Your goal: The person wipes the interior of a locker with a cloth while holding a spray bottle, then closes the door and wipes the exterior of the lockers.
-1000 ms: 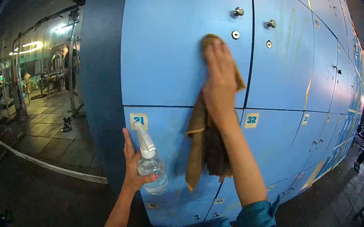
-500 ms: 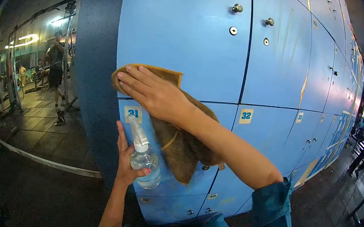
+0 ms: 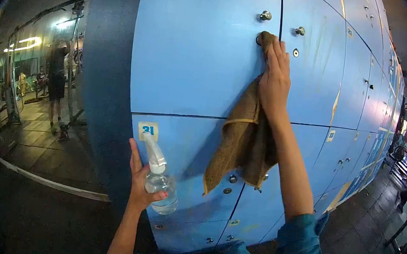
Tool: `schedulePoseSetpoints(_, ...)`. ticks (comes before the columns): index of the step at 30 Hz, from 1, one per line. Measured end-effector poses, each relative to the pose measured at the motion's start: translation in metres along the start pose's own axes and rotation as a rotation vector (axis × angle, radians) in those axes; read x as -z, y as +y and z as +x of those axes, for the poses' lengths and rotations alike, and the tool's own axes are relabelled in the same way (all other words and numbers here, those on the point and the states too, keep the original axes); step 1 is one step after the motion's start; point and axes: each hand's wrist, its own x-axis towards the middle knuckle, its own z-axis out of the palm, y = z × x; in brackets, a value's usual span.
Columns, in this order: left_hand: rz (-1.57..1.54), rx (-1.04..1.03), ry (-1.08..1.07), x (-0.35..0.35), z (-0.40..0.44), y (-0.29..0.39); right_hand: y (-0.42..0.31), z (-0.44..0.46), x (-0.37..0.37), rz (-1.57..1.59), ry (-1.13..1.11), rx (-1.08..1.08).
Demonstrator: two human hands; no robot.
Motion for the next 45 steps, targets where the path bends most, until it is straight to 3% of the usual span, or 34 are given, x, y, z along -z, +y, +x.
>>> schedulePoseSetpoints(6,0.026,-0.025,0.003,0.000,0.001,-0.006,-0.038,0.026,-0.028,0.055,0.058,-0.011)
schedulePoseSetpoints(18,0.031,0.009,0.001,0.000,0.000,0.004,-0.149,0.031,-0.059,0.274,-0.103,0.519)
schedulePoseSetpoints(22,0.042,-0.024,0.014,0.001,0.000,-0.002,-0.142,0.029,-0.054,0.244,-0.103,0.665)
schedulePoseSetpoints(34,-0.065,-0.062,0.035,-0.002,-0.002,-0.030,-0.006,0.043,-0.009,-0.144,-0.009,0.271)
schedulePoseSetpoints(37,-0.075,-0.085,0.042,-0.003,-0.001,-0.026,0.022,0.031,0.002,-0.156,0.024,0.199)
schedulePoseSetpoints(41,-0.027,-0.106,-0.001,0.002,-0.003,-0.035,0.030,0.043,0.005,0.135,0.143,-0.010)
schedulePoseSetpoints(44,-0.076,-0.017,0.010,0.000,-0.002,-0.010,0.031,0.072,0.000,0.124,0.266,0.162)
schedulePoseSetpoints(45,-0.079,0.007,0.013,0.000,-0.001,-0.005,0.028,0.081,-0.005,0.084,0.205,0.197)
